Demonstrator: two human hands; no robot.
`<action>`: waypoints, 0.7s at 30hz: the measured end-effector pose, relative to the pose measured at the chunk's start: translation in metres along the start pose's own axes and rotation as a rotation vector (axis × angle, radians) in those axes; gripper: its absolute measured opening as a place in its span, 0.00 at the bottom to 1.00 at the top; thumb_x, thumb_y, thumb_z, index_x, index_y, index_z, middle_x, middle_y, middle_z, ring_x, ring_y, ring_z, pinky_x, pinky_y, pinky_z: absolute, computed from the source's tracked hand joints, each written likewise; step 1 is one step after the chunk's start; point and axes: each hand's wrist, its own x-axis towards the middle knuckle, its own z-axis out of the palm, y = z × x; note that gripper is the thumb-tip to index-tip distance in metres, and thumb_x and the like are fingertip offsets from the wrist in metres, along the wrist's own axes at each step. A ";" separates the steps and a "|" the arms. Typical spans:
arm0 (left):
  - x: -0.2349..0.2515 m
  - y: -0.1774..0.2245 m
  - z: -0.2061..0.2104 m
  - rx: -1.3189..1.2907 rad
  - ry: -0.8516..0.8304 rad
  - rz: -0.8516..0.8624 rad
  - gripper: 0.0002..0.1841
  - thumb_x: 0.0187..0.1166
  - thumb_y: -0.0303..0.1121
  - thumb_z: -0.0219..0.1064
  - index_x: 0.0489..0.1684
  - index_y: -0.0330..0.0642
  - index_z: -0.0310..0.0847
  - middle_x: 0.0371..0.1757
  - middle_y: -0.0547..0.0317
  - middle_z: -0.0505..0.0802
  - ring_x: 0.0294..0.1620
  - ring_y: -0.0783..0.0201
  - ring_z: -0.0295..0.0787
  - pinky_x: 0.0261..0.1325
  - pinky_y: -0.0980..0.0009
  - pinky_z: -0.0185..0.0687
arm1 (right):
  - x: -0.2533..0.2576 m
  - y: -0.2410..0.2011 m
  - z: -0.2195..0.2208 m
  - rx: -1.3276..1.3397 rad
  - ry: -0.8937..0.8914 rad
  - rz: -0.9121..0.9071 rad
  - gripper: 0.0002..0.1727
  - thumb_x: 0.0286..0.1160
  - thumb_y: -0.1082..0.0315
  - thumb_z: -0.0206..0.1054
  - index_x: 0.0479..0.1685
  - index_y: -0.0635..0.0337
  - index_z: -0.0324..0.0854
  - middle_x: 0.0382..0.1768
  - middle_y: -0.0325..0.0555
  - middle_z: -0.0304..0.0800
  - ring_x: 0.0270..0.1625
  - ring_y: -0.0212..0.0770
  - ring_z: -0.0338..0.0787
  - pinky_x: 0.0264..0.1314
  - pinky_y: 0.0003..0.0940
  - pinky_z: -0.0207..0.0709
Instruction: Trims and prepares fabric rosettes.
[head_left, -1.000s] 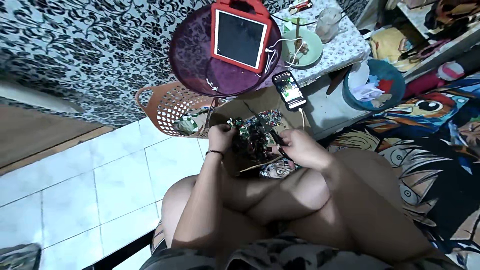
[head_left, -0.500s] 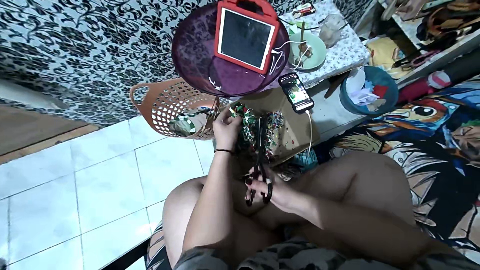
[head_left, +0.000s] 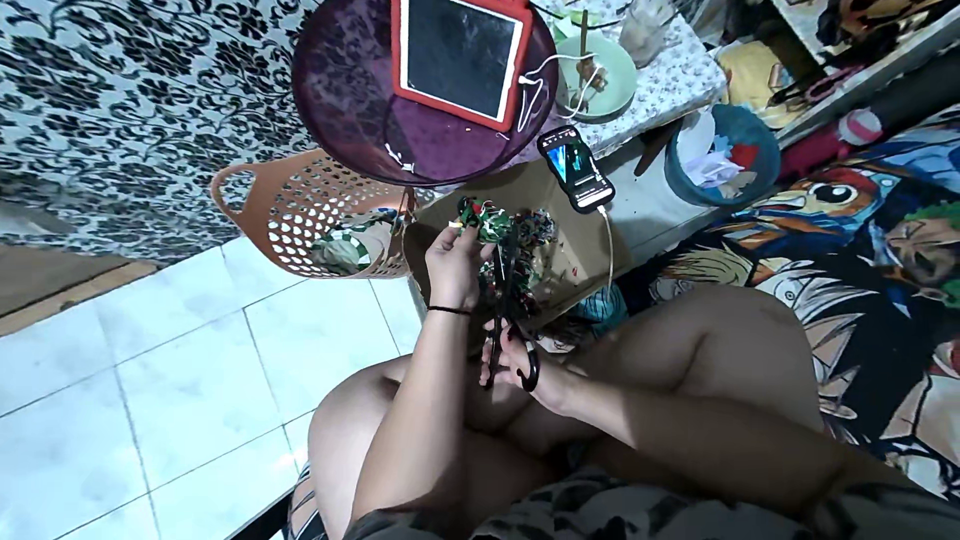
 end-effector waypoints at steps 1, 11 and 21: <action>-0.001 0.000 0.001 -0.010 0.002 0.004 0.04 0.86 0.23 0.58 0.50 0.36 0.76 0.36 0.60 0.91 0.35 0.68 0.92 0.49 0.68 0.93 | 0.000 -0.003 0.000 -0.007 0.020 -0.005 0.28 0.94 0.56 0.45 0.84 0.65 0.53 0.48 0.46 0.75 0.46 0.37 0.85 0.55 0.33 0.84; 0.004 0.016 -0.010 -0.053 0.088 0.076 0.03 0.88 0.24 0.57 0.46 0.38 0.75 0.35 0.61 0.91 0.34 0.67 0.93 0.46 0.69 0.93 | 0.006 -0.032 -0.011 -0.106 0.239 0.132 0.24 0.92 0.54 0.55 0.71 0.66 0.72 0.43 0.48 0.82 0.35 0.38 0.87 0.41 0.33 0.86; 0.027 0.015 -0.025 -0.091 0.124 0.030 0.04 0.85 0.23 0.59 0.50 0.33 0.75 0.34 0.58 0.87 0.29 0.67 0.89 0.43 0.67 0.92 | 0.075 -0.095 -0.086 -0.504 0.476 0.318 0.26 0.84 0.64 0.67 0.78 0.61 0.70 0.36 0.47 0.84 0.23 0.35 0.82 0.25 0.31 0.81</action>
